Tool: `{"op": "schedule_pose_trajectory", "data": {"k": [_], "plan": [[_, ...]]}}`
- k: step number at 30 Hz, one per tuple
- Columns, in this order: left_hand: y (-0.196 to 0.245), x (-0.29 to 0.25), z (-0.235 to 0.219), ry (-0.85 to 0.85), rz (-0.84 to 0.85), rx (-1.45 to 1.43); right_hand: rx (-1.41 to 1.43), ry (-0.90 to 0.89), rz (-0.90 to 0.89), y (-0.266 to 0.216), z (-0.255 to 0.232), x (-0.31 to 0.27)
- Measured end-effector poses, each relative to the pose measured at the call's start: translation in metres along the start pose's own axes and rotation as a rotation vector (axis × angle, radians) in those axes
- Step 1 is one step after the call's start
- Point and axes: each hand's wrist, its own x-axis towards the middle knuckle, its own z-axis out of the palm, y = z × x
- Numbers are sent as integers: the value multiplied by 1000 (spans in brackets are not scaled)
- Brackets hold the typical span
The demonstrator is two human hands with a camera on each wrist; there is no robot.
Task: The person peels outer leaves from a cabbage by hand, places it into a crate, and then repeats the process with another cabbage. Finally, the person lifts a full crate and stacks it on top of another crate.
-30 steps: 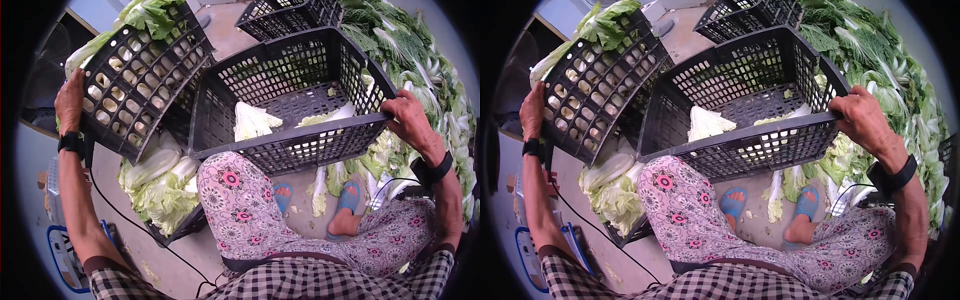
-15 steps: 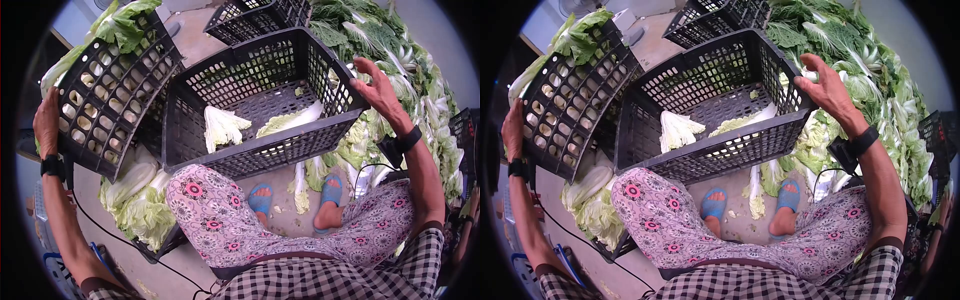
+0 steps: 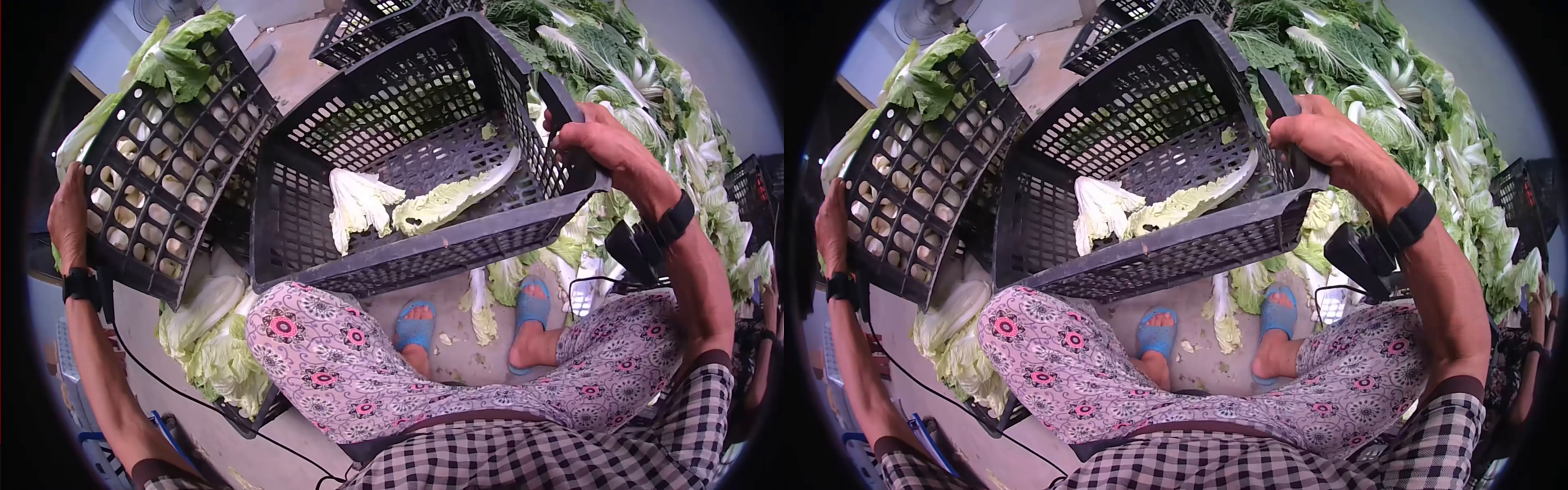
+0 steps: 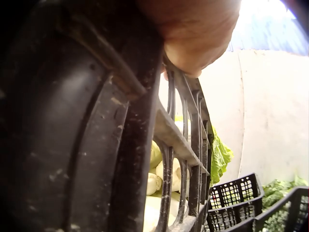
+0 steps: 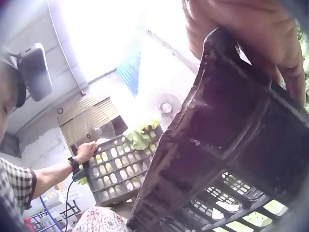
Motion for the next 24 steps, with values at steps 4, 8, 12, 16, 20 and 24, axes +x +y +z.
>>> {"op": "schedule_pose_trajectory", "data": {"k": [4,8,12,16,20,24], "plan": [[-23,7,32,18,48,-29,84,198,-39,-11,-36,-33],[-20,1,23,41,77,53,-8,305,-90,19,-118,-63],[-30,1,36,82,190,199,-621,452,-93,65,-178,-71],[-27,-2,31,218,280,-40,-910,498,-92,125,-238,-43],[-19,-4,9,-107,45,50,-853,285,-244,62,-163,8],[-49,-6,35,117,320,84,-827,-327,-147,51,-64,55]]}}
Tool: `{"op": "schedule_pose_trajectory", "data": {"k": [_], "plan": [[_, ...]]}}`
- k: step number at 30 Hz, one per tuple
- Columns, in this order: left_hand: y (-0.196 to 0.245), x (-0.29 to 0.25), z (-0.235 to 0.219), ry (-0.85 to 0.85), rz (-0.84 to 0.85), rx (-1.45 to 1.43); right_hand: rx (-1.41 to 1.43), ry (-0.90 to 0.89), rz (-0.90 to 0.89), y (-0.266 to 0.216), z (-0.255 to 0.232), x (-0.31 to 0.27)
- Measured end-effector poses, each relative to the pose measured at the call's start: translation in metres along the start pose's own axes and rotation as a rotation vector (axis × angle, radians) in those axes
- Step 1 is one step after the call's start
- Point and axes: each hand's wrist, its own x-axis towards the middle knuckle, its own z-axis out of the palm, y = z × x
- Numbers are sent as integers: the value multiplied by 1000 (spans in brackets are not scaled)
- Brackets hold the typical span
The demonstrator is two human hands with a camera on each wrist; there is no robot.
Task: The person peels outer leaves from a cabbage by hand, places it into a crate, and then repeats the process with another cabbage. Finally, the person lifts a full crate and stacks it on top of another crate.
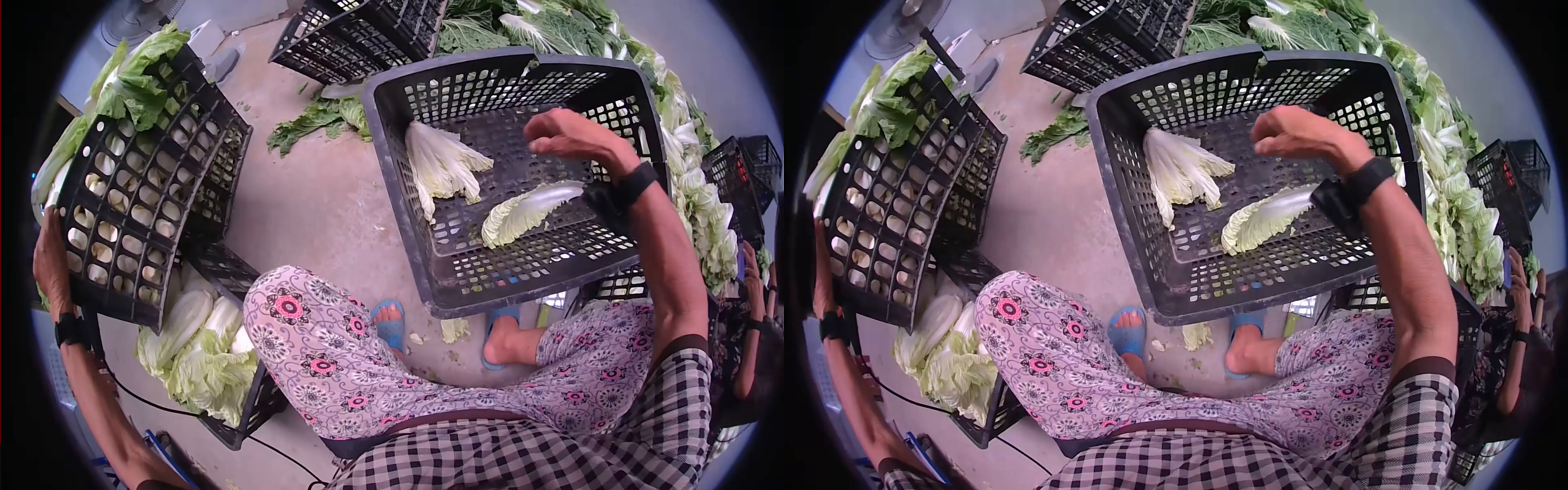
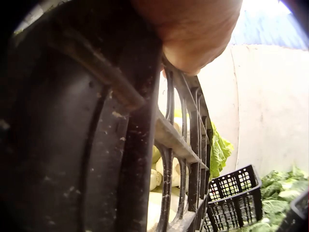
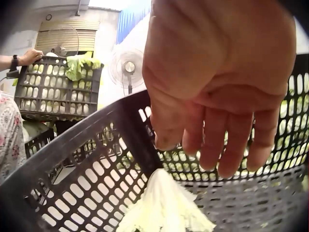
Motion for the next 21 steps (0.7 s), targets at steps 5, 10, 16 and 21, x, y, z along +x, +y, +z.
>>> {"op": "schedule_pose_trajectory", "data": {"k": [5,10,16,21], "plan": [[17,8,-34,-382,-328,-65,151,82,-38,8,73,99],[24,11,-61,-353,-320,-71,137,169,52,26,130,164],[23,7,-64,-295,-267,-62,158,151,345,21,164,179],[28,9,-54,-242,-243,-83,98,94,177,31,132,160]]}}
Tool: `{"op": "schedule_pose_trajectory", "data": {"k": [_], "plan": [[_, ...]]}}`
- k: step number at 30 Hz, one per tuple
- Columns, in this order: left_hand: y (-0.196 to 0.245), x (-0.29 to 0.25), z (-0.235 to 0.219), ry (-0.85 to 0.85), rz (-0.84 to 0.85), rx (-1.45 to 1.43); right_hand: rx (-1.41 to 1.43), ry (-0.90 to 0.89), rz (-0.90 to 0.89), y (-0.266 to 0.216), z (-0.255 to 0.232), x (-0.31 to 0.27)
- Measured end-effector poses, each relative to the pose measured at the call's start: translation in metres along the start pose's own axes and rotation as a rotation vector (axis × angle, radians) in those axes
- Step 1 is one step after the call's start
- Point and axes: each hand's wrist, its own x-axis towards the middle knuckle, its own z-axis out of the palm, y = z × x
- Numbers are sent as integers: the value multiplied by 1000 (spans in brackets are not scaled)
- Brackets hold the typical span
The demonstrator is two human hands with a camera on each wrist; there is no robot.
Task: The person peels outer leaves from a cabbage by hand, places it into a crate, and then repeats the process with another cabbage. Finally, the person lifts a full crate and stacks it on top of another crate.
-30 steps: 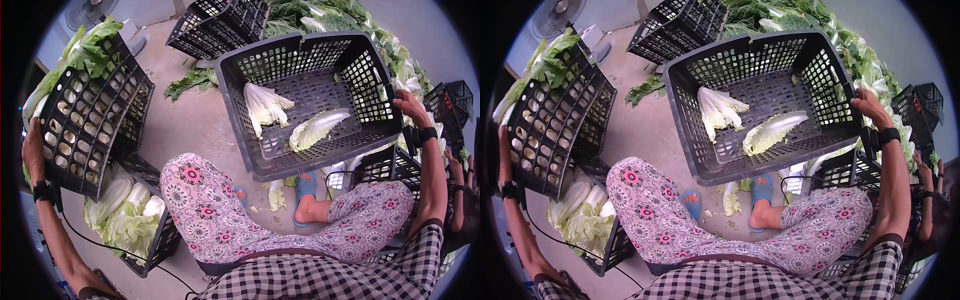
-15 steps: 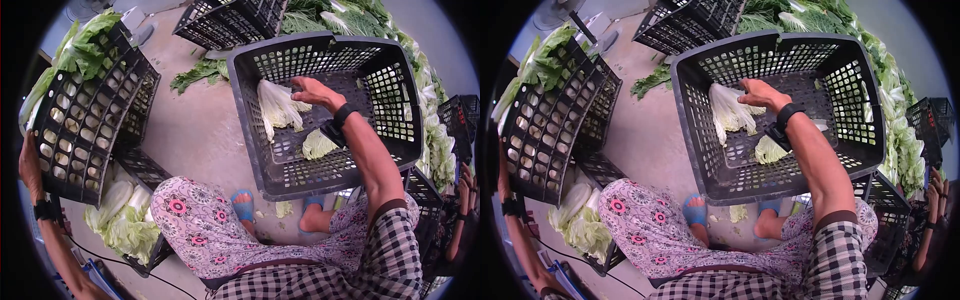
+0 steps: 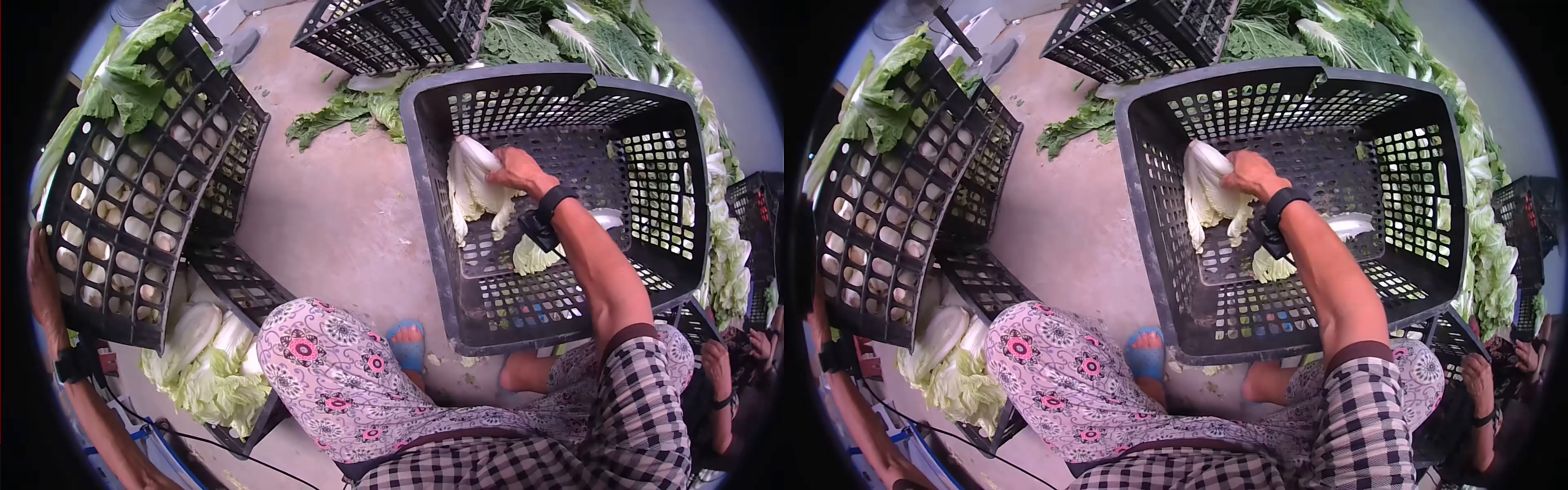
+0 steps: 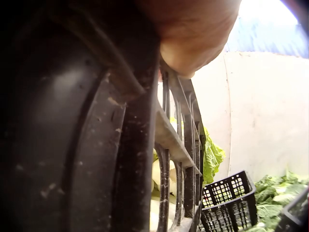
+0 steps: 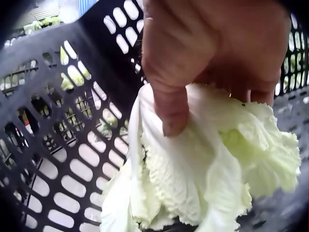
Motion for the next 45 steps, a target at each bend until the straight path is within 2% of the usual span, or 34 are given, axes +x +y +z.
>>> {"op": "schedule_pose_trajectory", "data": {"k": [5,7,9,11,12,15,17,19,21,22,23,24,25,26,27,29,31,32,34,35,39,41,43,44,45], "plan": [[-1,0,9,66,24,-34,16,-153,-61,-25,-101,-76],[-1,2,14,86,28,-48,47,-123,-57,-39,-144,-129],[4,2,21,112,46,-77,191,26,-12,-37,-205,-202],[7,3,25,128,58,-85,198,312,-19,-25,-238,-262],[8,3,26,138,64,-89,213,400,2,-21,-252,-295],[12,3,25,154,72,-97,248,621,126,10,-275,-398],[14,3,24,169,76,-104,160,781,303,48,-273,-470],[17,3,25,172,82,-107,54,648,513,126,-274,-548],[18,3,23,173,87,-106,-229,556,795,133,-241,-584],[18,4,22,179,86,-99,-350,588,809,138,-234,-590],[18,4,19,182,90,-90,-469,619,820,146,-224,-592],[20,3,19,181,97,-88,-346,739,615,163,-219,-583],[20,4,18,184,103,-81,-184,578,627,150,-229,-557],[20,5,13,188,99,-70,-195,609,498,148,-230,-529],[22,5,12,189,107,-62,-188,671,380,104,-224,-493],[26,1,3,193,112,-38,-175,568,254,40,-225,-417],[32,-4,-12,204,112,-1,-332,387,92,-4,-228,-349],[36,-6,-20,209,115,23,-365,341,-112,0,-224,-311],[50,-12,-40,223,118,78,-478,111,-287,-5,-199,-242],[58,-13,-50,229,122,102,-444,-43,-249,-9,-179,-212],[80,-15,-82,257,131,212,-624,-366,2,0,-80,-140],[74,-13,-76,310,161,171,-646,-428,-14,10,-51,-135],[74,-12,-77,289,159,193,-804,-502,3,26,-25,-131],[75,-11,-79,280,157,201,-759,-495,62,33,-16,-131],[75,-11,-79,263,144,204,-723,-473,41,40,-15,-128]]}}
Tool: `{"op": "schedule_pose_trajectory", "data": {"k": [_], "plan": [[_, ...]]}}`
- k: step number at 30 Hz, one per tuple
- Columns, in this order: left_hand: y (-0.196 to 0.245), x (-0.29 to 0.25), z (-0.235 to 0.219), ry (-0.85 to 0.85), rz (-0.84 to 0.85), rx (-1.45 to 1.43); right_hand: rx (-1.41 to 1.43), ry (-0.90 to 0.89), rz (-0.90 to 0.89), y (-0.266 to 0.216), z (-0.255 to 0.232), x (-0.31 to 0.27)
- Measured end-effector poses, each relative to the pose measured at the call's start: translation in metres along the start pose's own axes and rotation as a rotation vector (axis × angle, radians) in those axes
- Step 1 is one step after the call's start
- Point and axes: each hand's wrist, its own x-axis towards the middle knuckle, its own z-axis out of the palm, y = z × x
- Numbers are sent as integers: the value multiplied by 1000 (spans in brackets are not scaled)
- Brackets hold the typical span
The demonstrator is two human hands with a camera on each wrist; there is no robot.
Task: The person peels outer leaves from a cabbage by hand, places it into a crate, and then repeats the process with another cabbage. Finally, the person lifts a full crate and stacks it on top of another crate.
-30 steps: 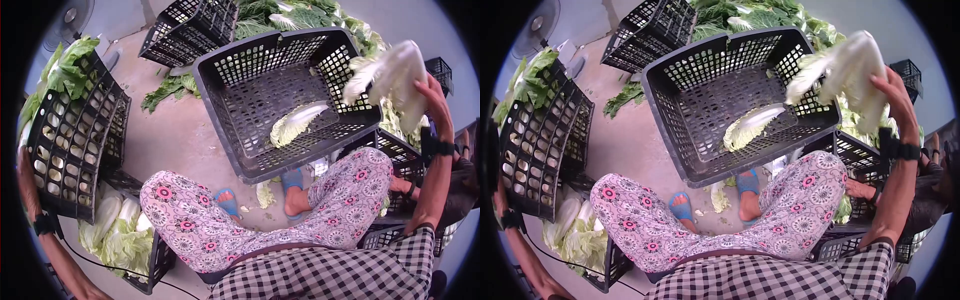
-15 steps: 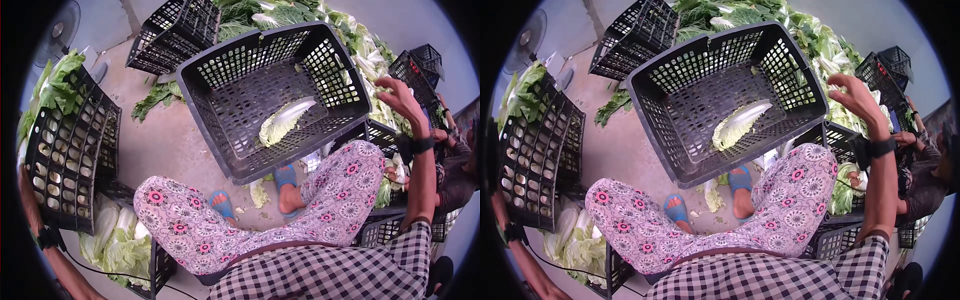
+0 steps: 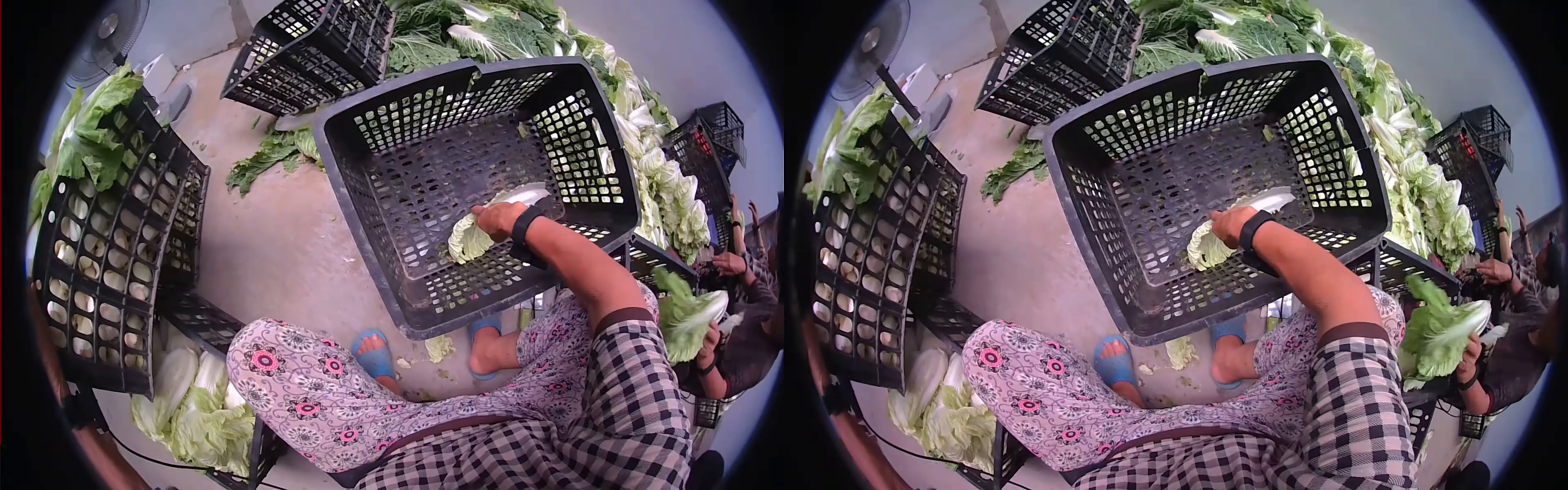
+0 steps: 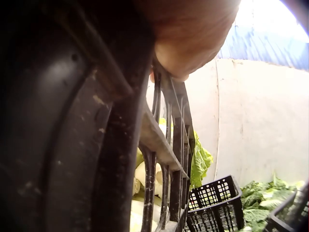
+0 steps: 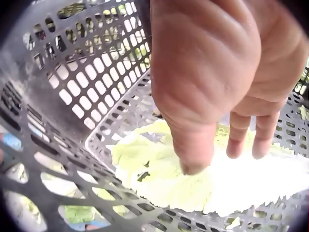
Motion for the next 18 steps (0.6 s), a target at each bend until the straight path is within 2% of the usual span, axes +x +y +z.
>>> {"op": "schedule_pose_trajectory", "data": {"k": [2,3,4,6,8,10,12,14,16,17,18], "plan": [[1,0,-2,-37,-21,3,65,54,-36,10,7,7],[2,0,-3,-30,-22,14,137,23,19,12,-4,7],[4,0,-4,-22,-29,23,144,75,-32,21,-15,-2],[4,0,-4,-7,-25,16,425,58,-74,23,-59,-43],[0,-5,5,-26,-34,-6,484,100,-116,22,-104,-87],[-14,-14,34,-49,-43,-76,704,232,-225,29,-139,-121],[-30,-26,71,-76,-52,-163,1035,482,-401,42,-169,-152],[-43,-34,105,-104,-58,-242,1334,959,-639,74,-196,-151],[-48,-40,129,-129,-62,-289,1248,1267,-332,99,-211,-166],[-53,-43,139,-143,-65,-301,1177,1348,-120,103,-208,-172],[-56,-45,147,-158,-64,-310,1090,1286,-39,108,-204,-176]]}}
